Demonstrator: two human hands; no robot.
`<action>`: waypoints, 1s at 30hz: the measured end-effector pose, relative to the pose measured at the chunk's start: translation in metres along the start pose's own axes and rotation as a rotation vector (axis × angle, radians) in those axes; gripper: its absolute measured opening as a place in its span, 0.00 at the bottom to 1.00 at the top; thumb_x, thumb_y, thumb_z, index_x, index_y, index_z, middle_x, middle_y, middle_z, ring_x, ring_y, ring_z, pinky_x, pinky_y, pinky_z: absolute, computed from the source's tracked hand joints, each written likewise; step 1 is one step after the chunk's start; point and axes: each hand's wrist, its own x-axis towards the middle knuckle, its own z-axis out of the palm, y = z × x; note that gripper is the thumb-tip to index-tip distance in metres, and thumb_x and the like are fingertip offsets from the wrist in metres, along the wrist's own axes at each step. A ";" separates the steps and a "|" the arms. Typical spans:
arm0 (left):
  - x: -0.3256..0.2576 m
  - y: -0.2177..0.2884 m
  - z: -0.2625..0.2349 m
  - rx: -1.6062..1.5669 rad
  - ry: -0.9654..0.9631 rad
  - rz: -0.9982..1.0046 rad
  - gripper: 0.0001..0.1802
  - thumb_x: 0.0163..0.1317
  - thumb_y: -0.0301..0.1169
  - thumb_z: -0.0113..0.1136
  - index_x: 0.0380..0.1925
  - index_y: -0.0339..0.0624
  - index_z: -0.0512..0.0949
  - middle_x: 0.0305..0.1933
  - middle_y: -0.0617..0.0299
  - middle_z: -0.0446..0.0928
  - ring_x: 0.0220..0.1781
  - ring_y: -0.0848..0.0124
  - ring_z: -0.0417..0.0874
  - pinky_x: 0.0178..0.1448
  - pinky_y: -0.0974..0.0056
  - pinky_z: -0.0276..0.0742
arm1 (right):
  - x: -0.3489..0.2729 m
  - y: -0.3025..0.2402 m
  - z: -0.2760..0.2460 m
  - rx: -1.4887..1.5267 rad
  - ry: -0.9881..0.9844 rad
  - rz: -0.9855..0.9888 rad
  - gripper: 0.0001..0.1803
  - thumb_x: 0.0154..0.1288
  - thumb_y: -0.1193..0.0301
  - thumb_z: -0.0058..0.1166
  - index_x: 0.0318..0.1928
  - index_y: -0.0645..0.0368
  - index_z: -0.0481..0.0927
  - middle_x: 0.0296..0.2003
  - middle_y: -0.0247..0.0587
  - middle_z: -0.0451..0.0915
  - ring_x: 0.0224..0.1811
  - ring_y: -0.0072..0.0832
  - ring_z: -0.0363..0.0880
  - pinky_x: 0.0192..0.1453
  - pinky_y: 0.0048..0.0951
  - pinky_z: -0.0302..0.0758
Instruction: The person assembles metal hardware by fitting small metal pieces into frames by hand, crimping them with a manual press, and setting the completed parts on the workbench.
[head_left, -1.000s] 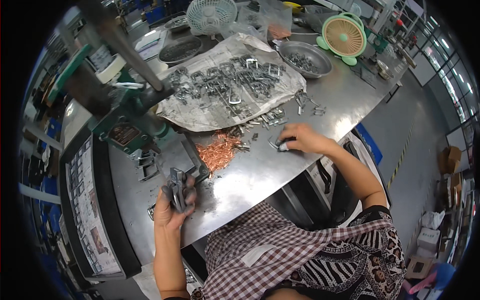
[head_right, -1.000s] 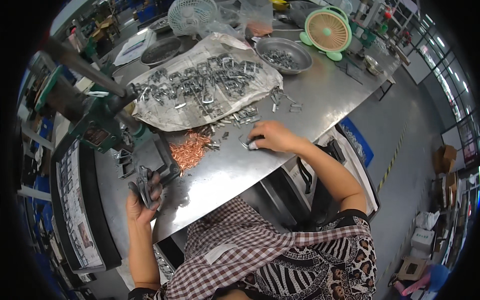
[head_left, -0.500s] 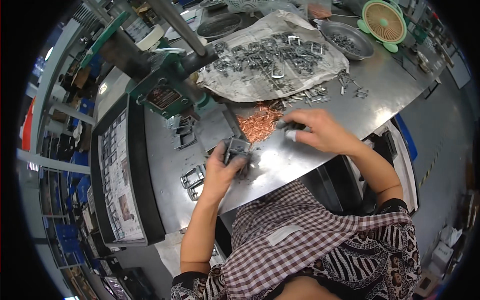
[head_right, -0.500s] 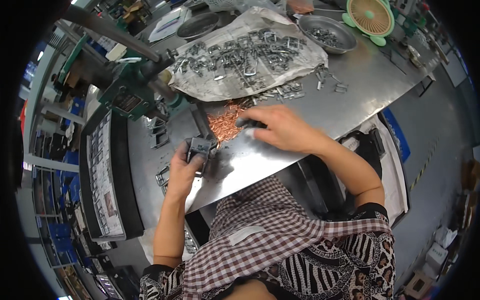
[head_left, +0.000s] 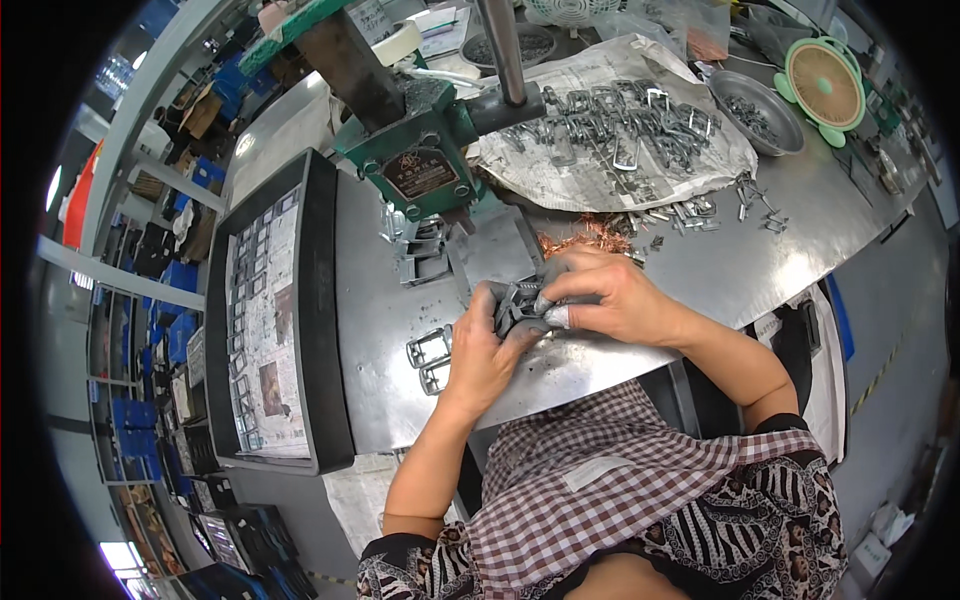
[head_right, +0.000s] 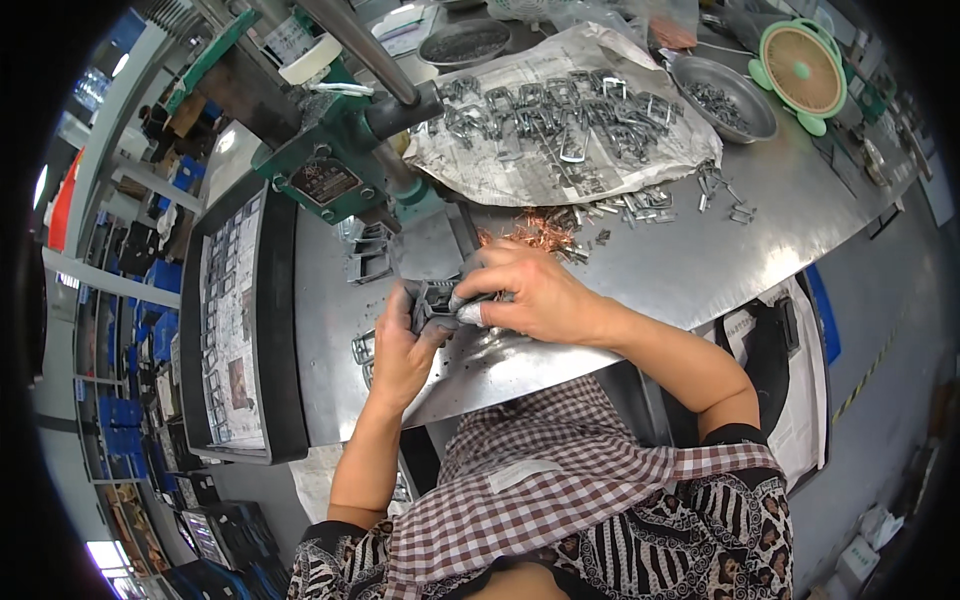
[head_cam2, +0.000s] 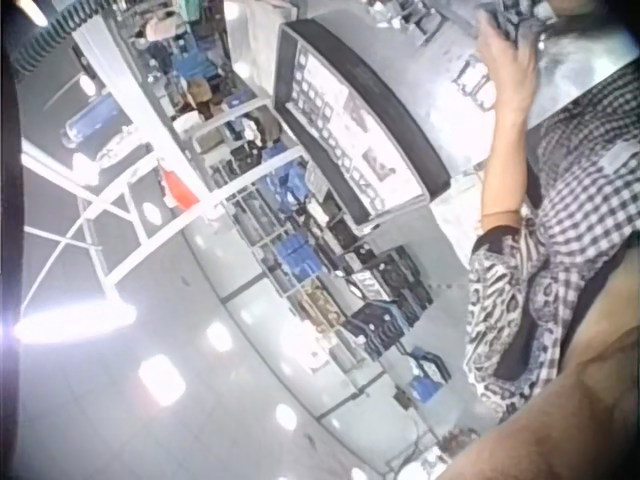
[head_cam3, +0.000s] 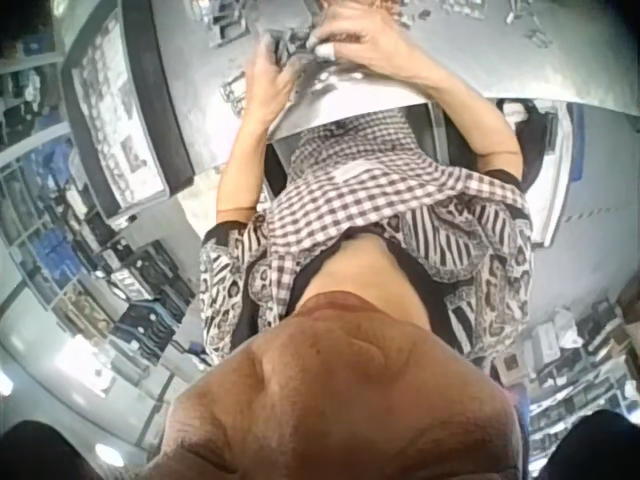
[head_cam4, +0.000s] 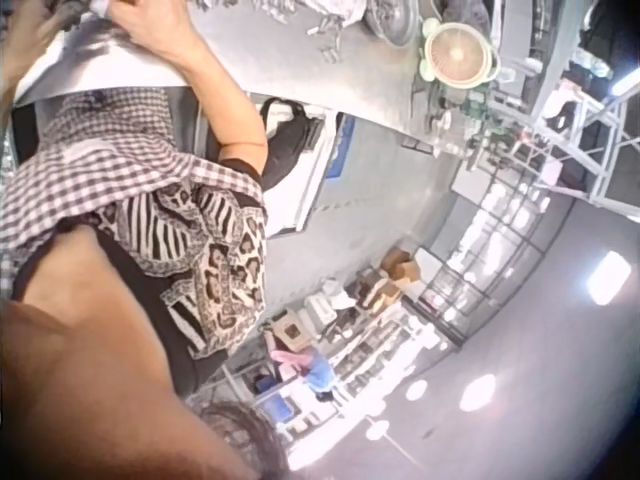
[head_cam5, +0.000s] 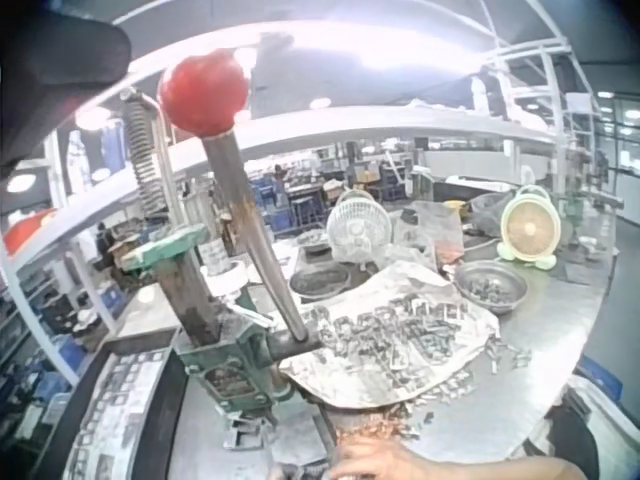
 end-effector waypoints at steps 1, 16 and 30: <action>0.000 0.000 0.000 -0.005 -0.001 -0.003 0.20 0.48 0.32 0.63 0.36 0.36 0.65 0.29 0.50 0.76 0.32 0.53 0.78 0.36 0.59 0.72 | 0.000 0.002 0.001 -0.022 0.002 -0.017 0.13 0.48 0.74 0.56 0.38 0.59 0.78 0.34 0.40 0.75 0.40 0.37 0.72 0.45 0.34 0.69; -0.014 0.001 0.003 0.231 0.112 0.138 0.16 0.58 0.36 0.56 0.35 0.36 0.64 0.27 0.44 0.73 0.28 0.46 0.75 0.30 0.53 0.69 | -0.003 -0.008 0.033 -0.060 0.170 -0.035 0.20 0.53 0.77 0.50 0.49 0.64 0.66 0.40 0.49 0.70 0.44 0.46 0.69 0.48 0.40 0.67; 0.025 -0.075 -0.090 -0.027 0.183 -0.249 0.08 0.54 0.29 0.58 0.29 0.33 0.76 0.27 0.60 0.78 0.31 0.76 0.74 0.36 0.70 0.71 | -0.010 0.025 -0.007 -0.162 0.015 0.138 0.18 0.59 0.68 0.48 0.49 0.61 0.71 0.45 0.49 0.75 0.47 0.44 0.73 0.52 0.37 0.69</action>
